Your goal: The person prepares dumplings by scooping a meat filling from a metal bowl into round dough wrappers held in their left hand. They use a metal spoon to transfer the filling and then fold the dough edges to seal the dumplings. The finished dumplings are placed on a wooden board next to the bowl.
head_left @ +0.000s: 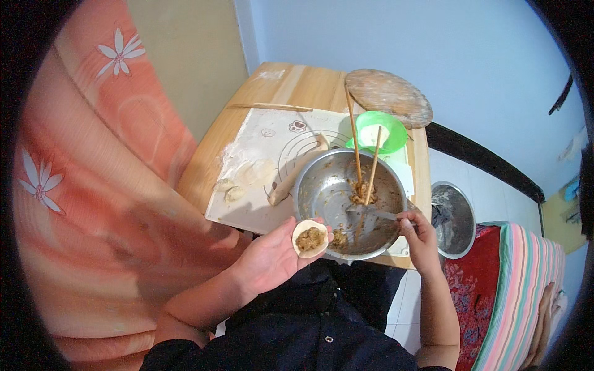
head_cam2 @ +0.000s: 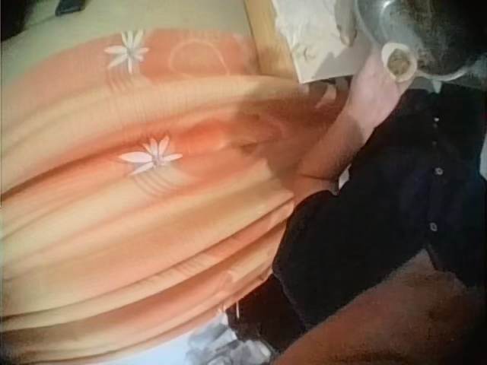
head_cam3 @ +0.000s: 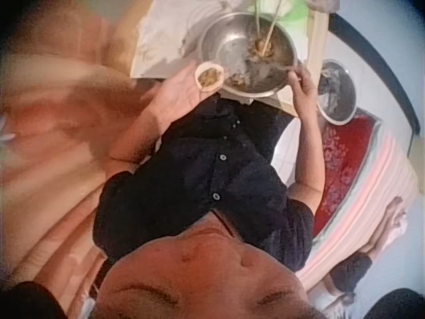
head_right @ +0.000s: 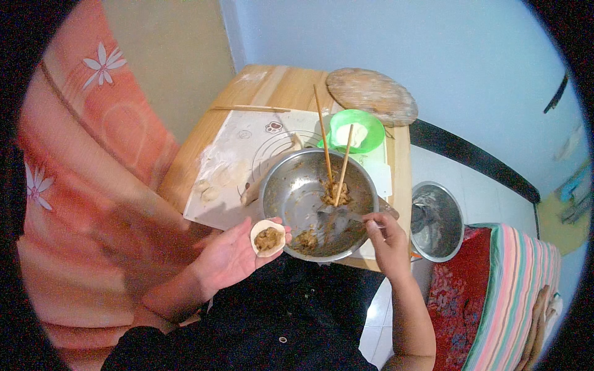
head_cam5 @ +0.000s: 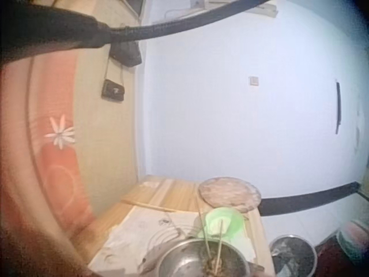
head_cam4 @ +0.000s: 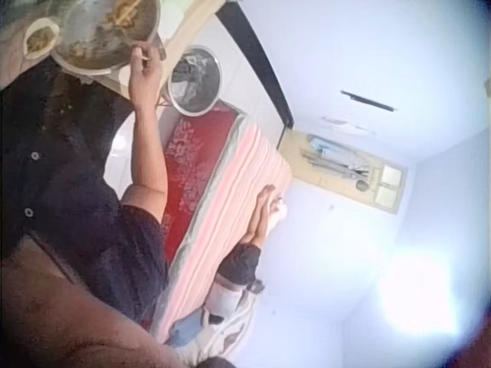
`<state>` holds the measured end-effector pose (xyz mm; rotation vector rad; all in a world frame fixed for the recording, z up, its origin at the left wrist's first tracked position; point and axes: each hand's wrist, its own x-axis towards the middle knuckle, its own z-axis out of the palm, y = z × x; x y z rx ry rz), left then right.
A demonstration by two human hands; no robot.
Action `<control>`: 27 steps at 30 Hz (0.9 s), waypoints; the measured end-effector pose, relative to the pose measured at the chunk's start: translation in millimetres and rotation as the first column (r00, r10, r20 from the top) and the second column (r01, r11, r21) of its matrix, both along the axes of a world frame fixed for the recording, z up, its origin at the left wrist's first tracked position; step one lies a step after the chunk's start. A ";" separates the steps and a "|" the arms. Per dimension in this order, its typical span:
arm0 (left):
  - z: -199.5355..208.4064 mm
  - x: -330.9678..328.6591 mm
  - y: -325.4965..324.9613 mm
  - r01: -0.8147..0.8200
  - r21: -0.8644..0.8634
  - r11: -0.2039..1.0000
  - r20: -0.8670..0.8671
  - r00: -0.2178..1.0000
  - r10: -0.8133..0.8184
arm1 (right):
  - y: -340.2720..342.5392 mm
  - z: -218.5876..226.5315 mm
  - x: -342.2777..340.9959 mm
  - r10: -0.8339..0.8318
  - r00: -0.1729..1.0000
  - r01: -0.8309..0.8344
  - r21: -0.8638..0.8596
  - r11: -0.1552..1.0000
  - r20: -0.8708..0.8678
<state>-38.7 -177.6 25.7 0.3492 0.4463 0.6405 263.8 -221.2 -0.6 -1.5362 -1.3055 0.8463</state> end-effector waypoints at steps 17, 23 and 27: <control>15.6 25.2 -12.6 0.205 -0.021 0.979 0.037 0.978 -0.204 | -39.9 33.8 -79.3 -0.108 0.680 -0.516 0.578 0.633 0.725; 8.0 28.4 -17.0 0.168 -0.025 0.985 0.006 0.986 -0.168 | -36.1 29.5 -86.2 -0.110 0.676 -0.490 0.556 0.671 0.729; 4.0 27.7 -22.3 0.173 0.042 0.984 -0.001 0.985 -0.173 | -34.6 23.5 -93.7 -0.102 0.700 -0.445 0.544 0.712 0.706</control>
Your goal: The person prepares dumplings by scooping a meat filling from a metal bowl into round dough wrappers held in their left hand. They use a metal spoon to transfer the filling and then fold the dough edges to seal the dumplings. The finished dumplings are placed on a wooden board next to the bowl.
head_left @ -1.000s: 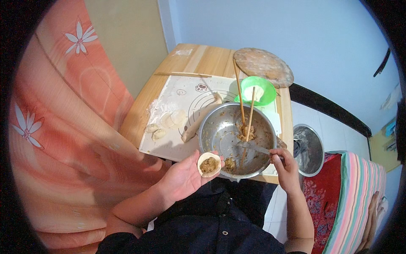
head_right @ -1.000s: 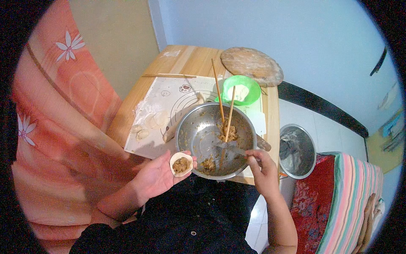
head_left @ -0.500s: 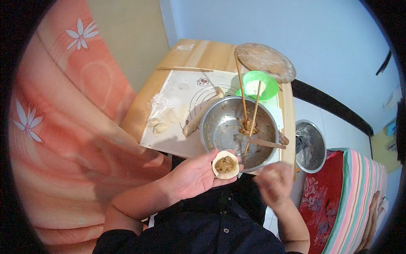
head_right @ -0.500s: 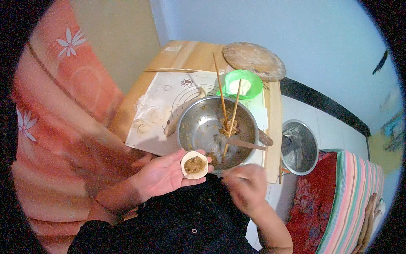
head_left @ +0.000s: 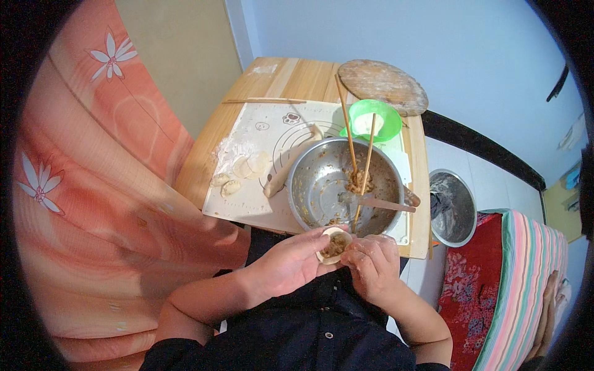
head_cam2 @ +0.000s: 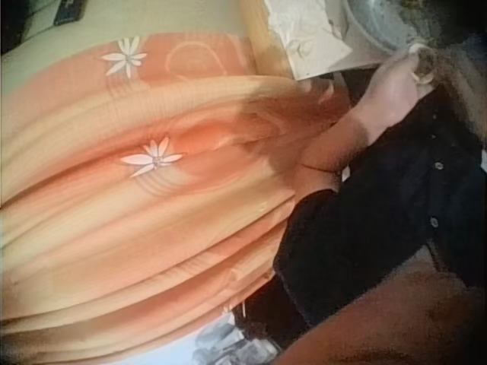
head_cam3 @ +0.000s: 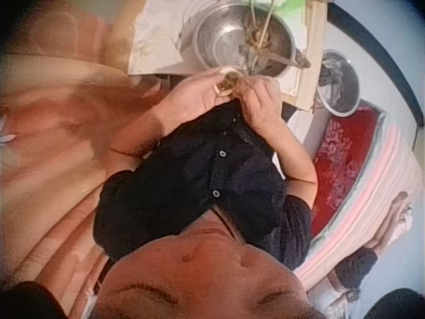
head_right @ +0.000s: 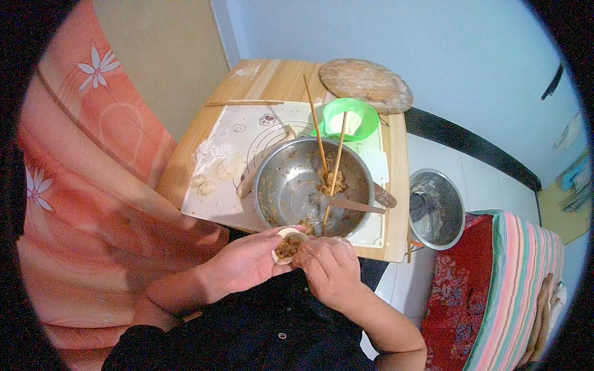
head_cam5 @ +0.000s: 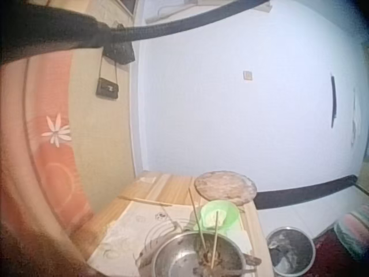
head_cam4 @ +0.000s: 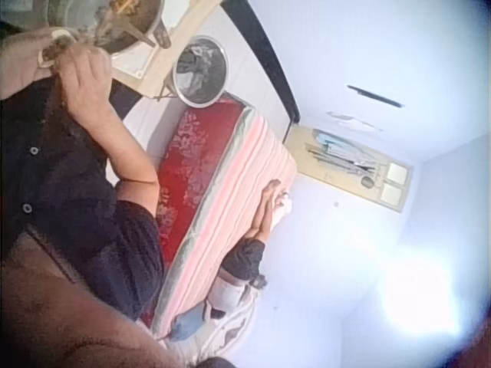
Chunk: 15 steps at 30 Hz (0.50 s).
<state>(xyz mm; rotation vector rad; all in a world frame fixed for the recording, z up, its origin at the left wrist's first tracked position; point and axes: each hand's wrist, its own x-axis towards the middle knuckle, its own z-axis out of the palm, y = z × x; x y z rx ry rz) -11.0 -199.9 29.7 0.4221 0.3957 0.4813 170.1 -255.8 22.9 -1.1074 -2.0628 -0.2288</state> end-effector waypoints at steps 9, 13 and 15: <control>2.1 0.8 -7.7 0.006 0.225 0.974 -0.084 0.996 0.013 | 5.2 17.6 -12.0 -0.094 0.942 0.006 -0.264 0.965 -0.322; 0.5 -0.6 -7.1 0.049 0.399 0.916 -0.160 0.987 0.017 | 3.5 15.3 -10.0 -0.129 0.929 -0.017 -0.388 0.921 -0.347; 3.2 -0.9 -4.3 0.099 0.511 0.854 -0.202 0.979 0.007 | 2.5 17.0 -9.6 -0.136 0.933 -0.006 -0.391 0.920 -0.334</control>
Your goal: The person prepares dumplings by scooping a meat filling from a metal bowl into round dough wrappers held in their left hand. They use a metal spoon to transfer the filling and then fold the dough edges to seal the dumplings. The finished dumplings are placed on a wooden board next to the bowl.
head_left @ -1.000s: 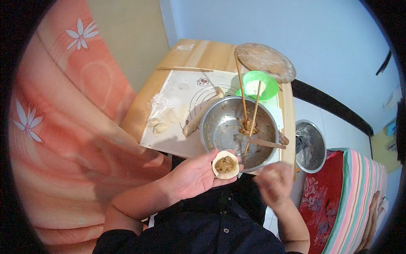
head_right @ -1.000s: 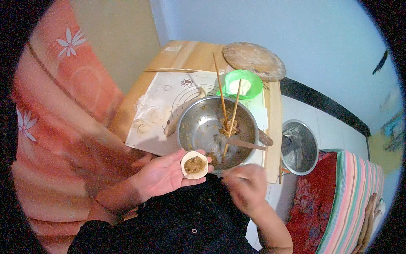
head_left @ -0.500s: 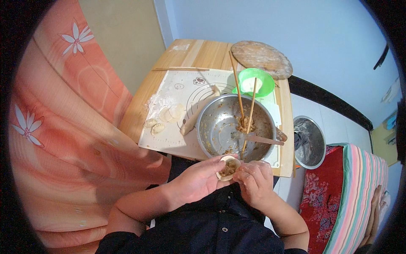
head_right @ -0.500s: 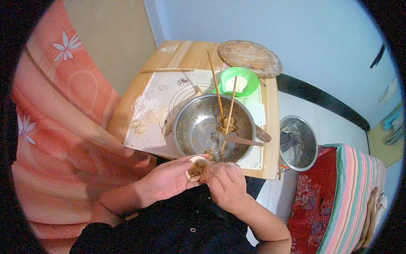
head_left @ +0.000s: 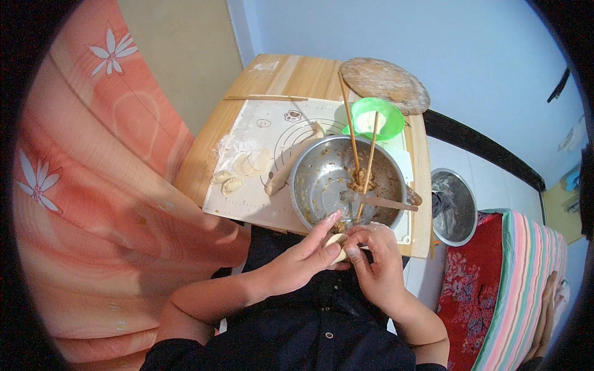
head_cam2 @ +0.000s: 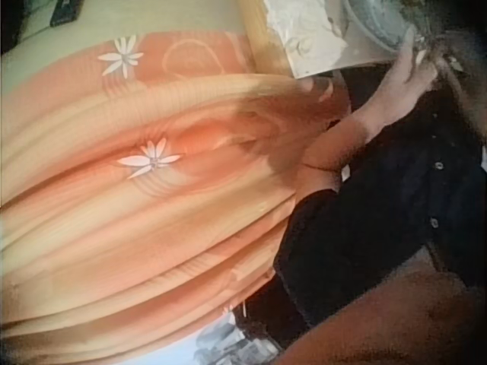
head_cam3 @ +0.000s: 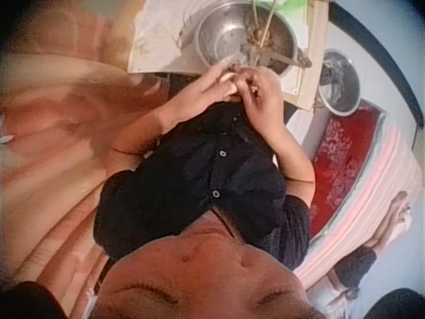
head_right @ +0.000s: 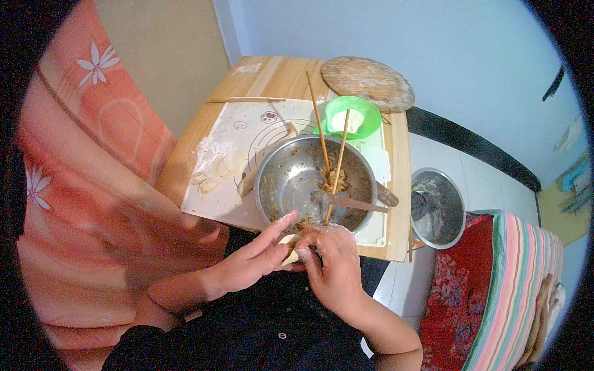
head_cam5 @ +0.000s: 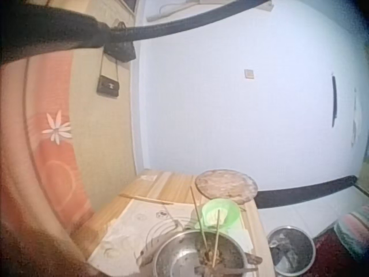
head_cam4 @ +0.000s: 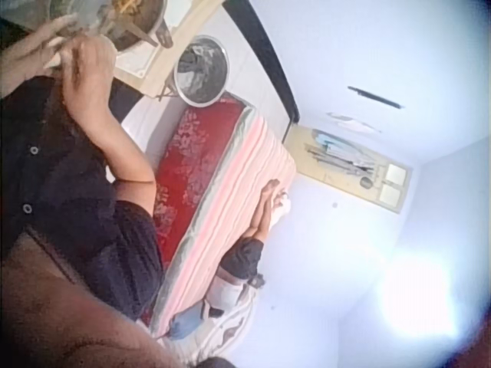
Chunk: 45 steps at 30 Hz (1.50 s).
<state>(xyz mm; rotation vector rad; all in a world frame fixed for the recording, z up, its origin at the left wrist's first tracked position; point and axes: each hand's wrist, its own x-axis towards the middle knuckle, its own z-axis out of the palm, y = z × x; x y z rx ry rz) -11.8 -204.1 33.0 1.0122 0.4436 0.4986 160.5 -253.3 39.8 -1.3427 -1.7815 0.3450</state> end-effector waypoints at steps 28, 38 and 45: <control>18.4 -7.6 -3.0 -0.158 0.451 0.879 -0.147 0.958 0.248 | -15.9 3.0 11.3 0.063 0.928 -0.074 -0.017 0.997 -0.366; 11.2 -8.7 -4.3 -0.122 0.608 0.785 -0.183 0.940 0.288 | -18.1 5.4 8.9 -0.027 0.985 0.033 0.031 0.999 -0.167; 12.2 -9.1 -3.2 -0.071 0.666 0.743 -0.217 0.934 0.284 | -12.7 4.4 16.6 0.083 0.966 -0.076 0.039 0.996 -0.246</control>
